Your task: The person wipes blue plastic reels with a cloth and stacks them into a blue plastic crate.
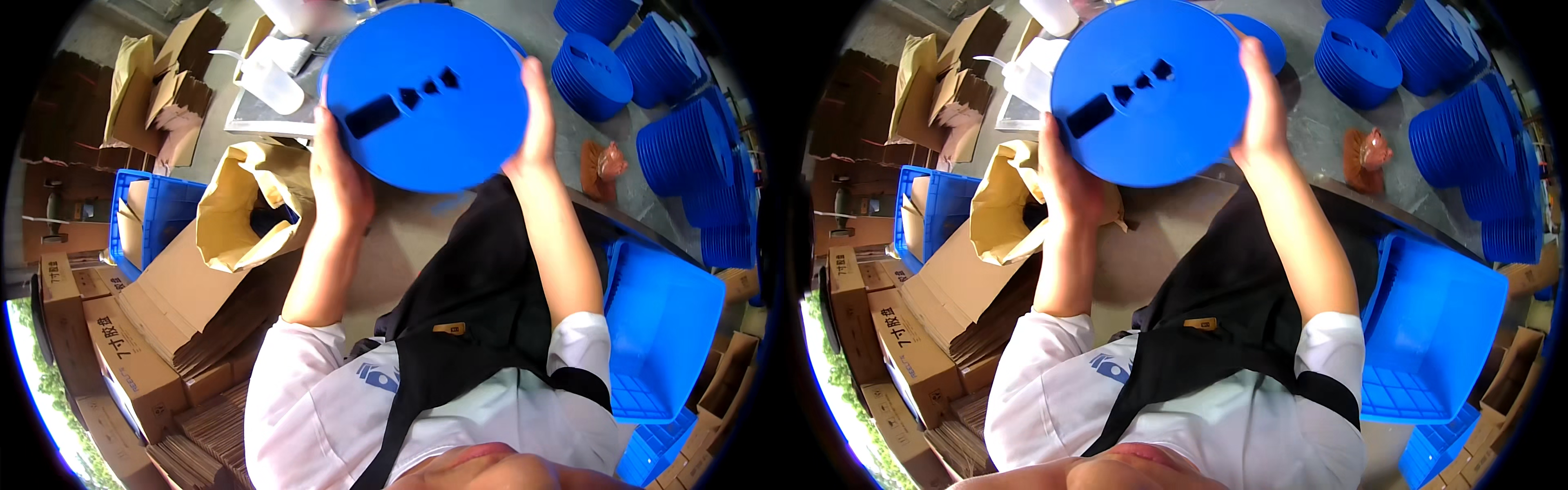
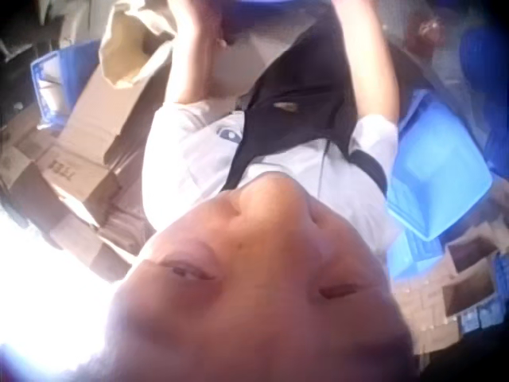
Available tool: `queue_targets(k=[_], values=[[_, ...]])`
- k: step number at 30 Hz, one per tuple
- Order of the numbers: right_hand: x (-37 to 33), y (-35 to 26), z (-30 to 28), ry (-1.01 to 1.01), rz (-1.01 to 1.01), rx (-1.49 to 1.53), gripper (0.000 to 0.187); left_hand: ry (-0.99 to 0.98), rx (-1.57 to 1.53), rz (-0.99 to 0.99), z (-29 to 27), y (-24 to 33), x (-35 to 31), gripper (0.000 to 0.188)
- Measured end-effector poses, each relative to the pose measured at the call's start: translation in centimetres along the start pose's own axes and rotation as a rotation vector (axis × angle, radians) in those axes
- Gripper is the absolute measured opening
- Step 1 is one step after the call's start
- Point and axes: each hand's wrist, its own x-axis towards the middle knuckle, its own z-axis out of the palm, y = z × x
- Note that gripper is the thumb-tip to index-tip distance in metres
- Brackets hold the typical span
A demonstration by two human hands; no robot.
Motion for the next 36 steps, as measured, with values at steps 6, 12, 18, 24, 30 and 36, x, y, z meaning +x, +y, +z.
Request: queue_targets(k=[6, 12, 18, 24, 30, 36], values=[[7.2, 3.9, 4.0, 0.035, 0.014, -0.109, 0.061, 0.029, 0.048, 0.038, -2.7, 1.2, 8.8, 0.045], [9.9, 5.4, 2.7, 0.063, -0.068, -0.327, 0.066, 0.033, 0.06, -0.032, -3.0, 0.7, 10.6, 0.043], [9.4, 4.3, 0.9, 0.008, -0.374, -0.847, 0.062, 0.062, 0.413, 0.311, -5.0, -0.7, 9.6, 0.063], [7.8, 4.1, 3.0, -0.041, -0.628, -0.923, 0.05, 0.05, 0.748, 0.461, -4.0, -0.6, 8.0, 0.06], [2.6, 2.7, 5.7, -0.108, -0.805, -0.752, 0.058, -0.024, 0.503, 0.601, 0.0, 2.0, 4.6, 0.081], [0.1, 3.1, 5.8, -0.102, -0.833, -0.625, 0.065, 0.006, 0.507, 0.681, -0.7, 1.2, 4.8, 0.064]])
